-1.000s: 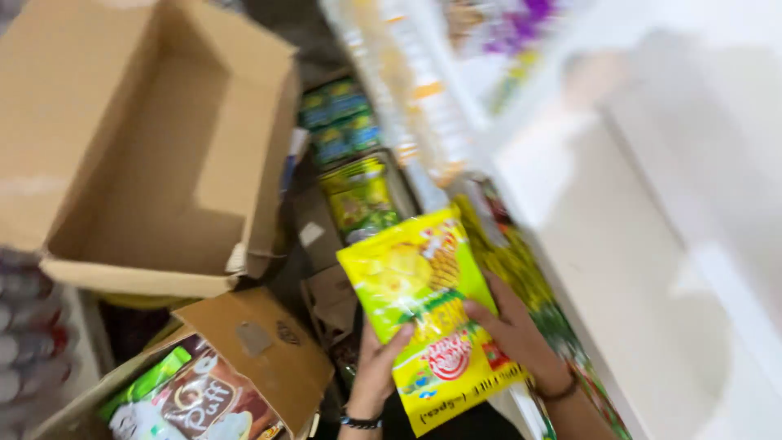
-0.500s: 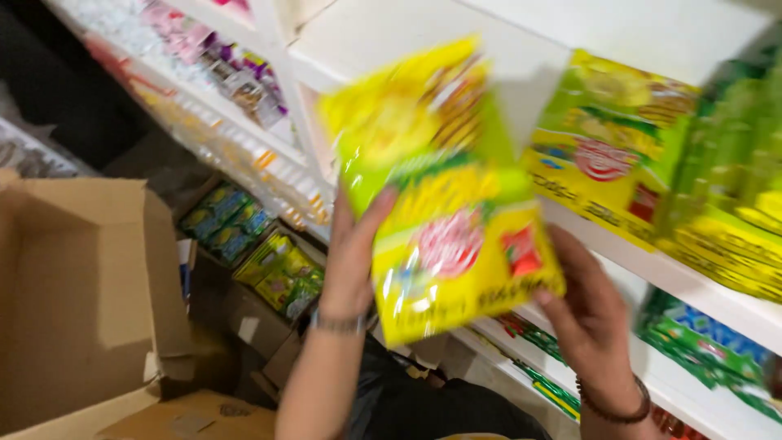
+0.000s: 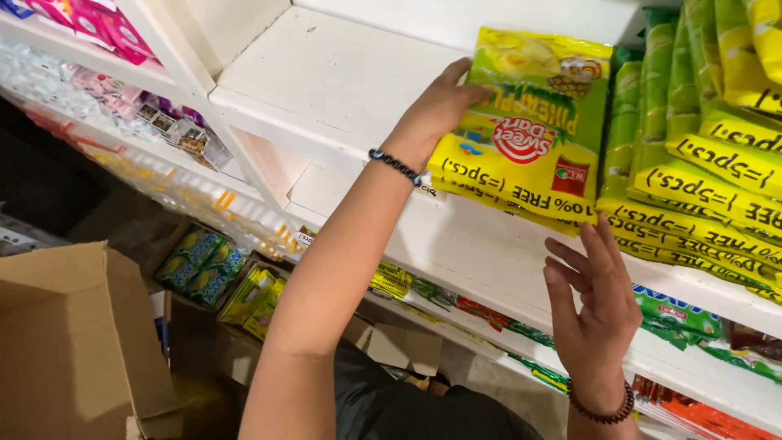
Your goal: Organizing and stocking snack and candy bags on grocery store shelves from boxes.
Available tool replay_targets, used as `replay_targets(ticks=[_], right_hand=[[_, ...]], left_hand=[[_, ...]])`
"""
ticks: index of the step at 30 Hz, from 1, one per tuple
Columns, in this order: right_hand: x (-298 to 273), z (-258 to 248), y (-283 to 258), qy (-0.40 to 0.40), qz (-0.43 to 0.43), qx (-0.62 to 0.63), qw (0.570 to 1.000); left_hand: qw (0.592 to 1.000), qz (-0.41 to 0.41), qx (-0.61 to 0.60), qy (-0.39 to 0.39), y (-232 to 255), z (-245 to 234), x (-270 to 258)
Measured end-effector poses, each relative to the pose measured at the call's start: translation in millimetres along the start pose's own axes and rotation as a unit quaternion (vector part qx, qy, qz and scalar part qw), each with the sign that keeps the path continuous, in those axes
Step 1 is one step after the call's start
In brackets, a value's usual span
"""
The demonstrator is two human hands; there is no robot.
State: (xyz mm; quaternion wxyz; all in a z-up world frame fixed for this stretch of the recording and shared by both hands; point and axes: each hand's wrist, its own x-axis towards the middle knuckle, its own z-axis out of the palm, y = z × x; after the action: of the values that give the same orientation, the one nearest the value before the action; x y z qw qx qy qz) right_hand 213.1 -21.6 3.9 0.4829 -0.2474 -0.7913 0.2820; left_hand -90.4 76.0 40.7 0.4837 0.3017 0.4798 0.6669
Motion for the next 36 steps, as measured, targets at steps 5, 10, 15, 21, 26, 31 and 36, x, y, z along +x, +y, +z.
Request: replay_targets(ticks=[5,10,15,21,26,31,36], right_hand=[[-6.7,2.2,8.4,0.019,-0.024,0.008,0.999],[6.9,11.6,-1.2,-0.038,-0.009,-0.045,0.998],[8.6,23.1,-2.6,-0.057,-0.03,-0.048,0.997],[-18.5,61.1,2.0,-0.07,-0.017,0.147,0.987],[-43.2,138.0,22.2,-0.284,0.006,0.137,0.949],[-60.3,253.3,46.2,-0.454,0.008,0.113,0.884],[-94.7,376.9,79.0,-0.596,0.022,0.086,0.798]], left_hand=[[0.995,0.061,0.071,-0.016,-5.1,3.5,31.5],[0.987,0.132,0.093,-0.025,-50.3,-5.1,57.8],[0.966,0.216,0.141,-0.001,-63.5,1.5,59.3],[0.962,0.242,0.115,0.049,-28.7,-42.5,-49.9],[0.932,0.25,-0.073,0.253,-44.0,-120.3,-189.8],[0.843,0.122,-0.234,0.469,-227.5,-236.0,-252.0],[0.779,-0.014,-0.219,0.587,-352.9,-295.7,-293.5]])
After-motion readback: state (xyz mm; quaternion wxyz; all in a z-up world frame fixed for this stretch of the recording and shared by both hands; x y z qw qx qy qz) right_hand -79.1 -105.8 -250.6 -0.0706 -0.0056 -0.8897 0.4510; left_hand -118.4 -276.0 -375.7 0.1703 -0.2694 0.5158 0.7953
